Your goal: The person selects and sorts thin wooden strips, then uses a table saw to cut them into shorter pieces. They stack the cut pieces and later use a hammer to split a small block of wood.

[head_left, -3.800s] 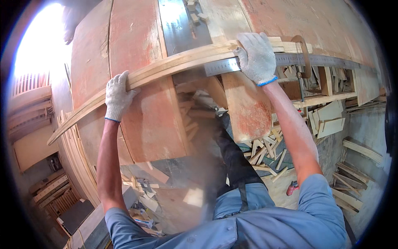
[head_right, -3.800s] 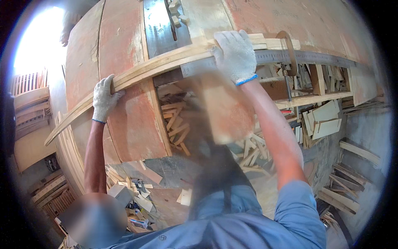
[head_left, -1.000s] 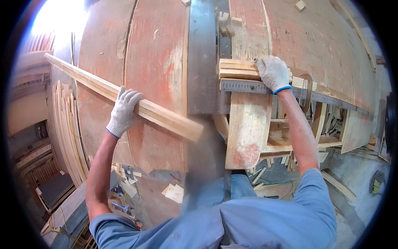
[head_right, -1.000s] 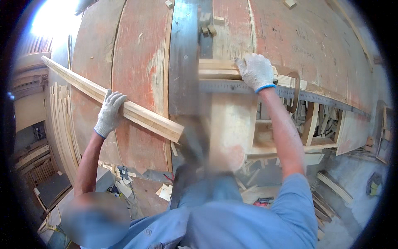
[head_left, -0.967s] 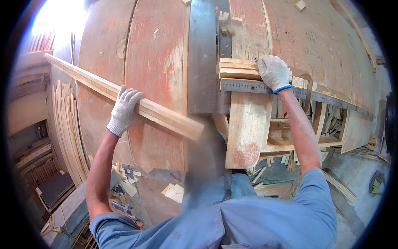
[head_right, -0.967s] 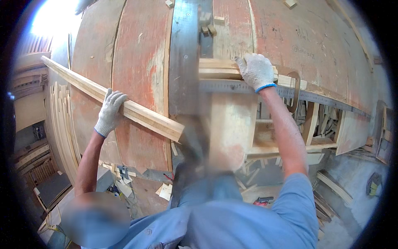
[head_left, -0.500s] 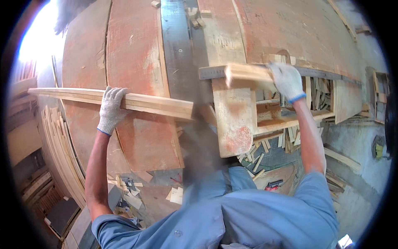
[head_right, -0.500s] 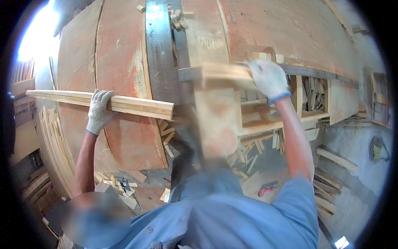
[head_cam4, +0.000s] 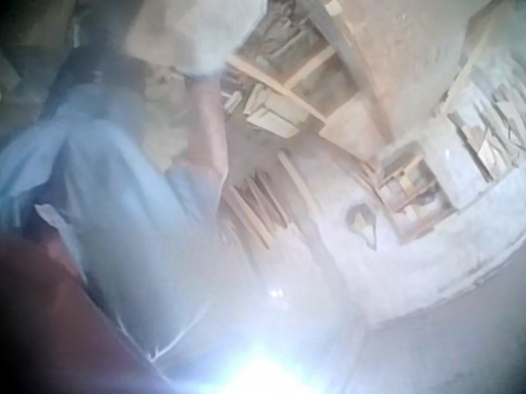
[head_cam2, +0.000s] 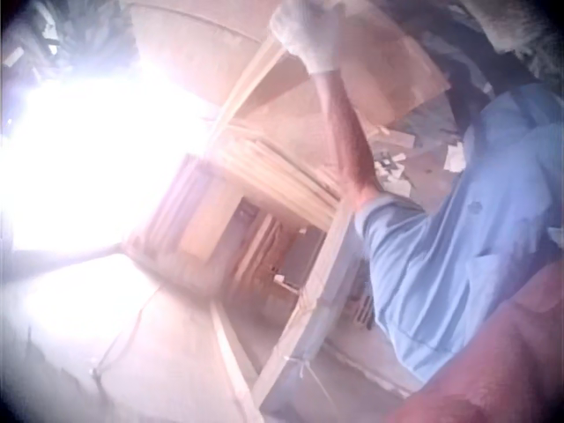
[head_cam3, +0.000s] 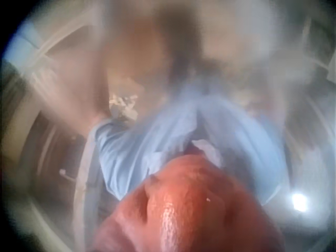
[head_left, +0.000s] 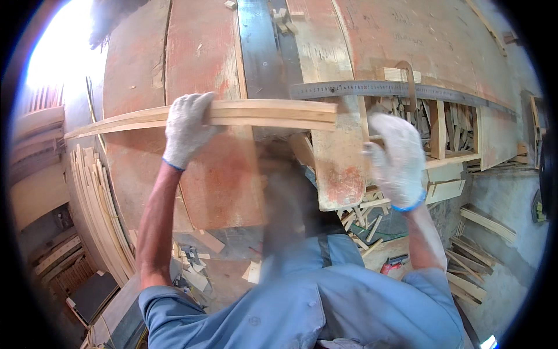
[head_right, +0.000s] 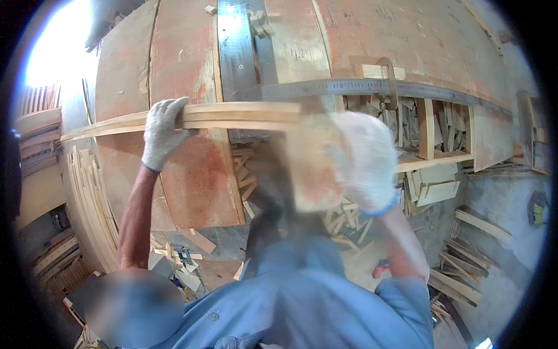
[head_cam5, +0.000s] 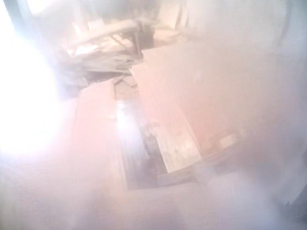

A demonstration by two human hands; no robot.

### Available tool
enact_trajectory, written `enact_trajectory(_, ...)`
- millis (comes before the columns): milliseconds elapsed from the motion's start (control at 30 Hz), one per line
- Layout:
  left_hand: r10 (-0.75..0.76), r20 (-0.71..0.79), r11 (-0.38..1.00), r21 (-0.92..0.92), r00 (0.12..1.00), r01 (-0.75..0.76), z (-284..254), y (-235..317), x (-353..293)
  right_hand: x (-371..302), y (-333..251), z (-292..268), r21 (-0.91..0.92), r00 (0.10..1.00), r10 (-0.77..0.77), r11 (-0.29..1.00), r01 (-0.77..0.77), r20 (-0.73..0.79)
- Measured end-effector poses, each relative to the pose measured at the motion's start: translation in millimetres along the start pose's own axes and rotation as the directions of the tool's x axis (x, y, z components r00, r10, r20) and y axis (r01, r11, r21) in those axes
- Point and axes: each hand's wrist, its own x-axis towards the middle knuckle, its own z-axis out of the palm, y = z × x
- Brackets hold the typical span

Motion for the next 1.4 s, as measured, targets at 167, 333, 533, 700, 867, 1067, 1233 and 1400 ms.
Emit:
enact_trajectory(167,0.037,-0.048,0.999,0.021,0.998,-0.036,10.9,68.5,32.1,69.0,-28.4,50.0,-0.044,0.973,-0.177,0.984,0.172,-0.146)
enact_trajectory(333,0.011,-0.052,0.999,-0.039,0.999,-0.013,14.0,97.4,54.8,89.6,16.8,89.4,-0.116,0.995,-0.093,0.989,0.087,-0.045)
enact_trajectory(533,0.091,-0.004,0.996,0.024,0.996,-0.09,4.0,40.8,62.3,133.0,50.6,108.1,-0.067,0.947,-0.163,0.986,0.151,-0.278)
enact_trajectory(700,-0.256,0.163,0.955,0.193,0.953,0.223,13.7,-122.5,19.5,157.6,82.1,141.6,-0.086,0.965,-0.159,0.986,0.144,-0.206)
enact_trajectory(867,-0.253,0.17,0.963,0.139,0.952,0.231,40.0,-109.6,34.2,152.0,114.6,179.5,0.026,0.976,-0.086,0.995,0.093,-0.201)
enact_trajectory(1067,-0.249,0.143,0.962,0.15,0.958,0.227,63.3,-62.3,46.9,130.3,160.1,179.6,0.129,0.996,0.045,0.991,-0.034,-0.083)
enact_trajectory(1233,-0.259,0.146,0.959,0.159,0.955,0.236,63.2,-56.4,50.1,125.6,153.3,171.9,0.077,0.998,0.066,0.995,-0.065,-0.022)
enact_trajectory(1400,-0.259,0.165,0.959,0.159,0.952,0.233,60.3,-60.7,42.9,107.2,139.6,172.2,-0.007,0.997,-0.007,1.0,0.007,-0.079)
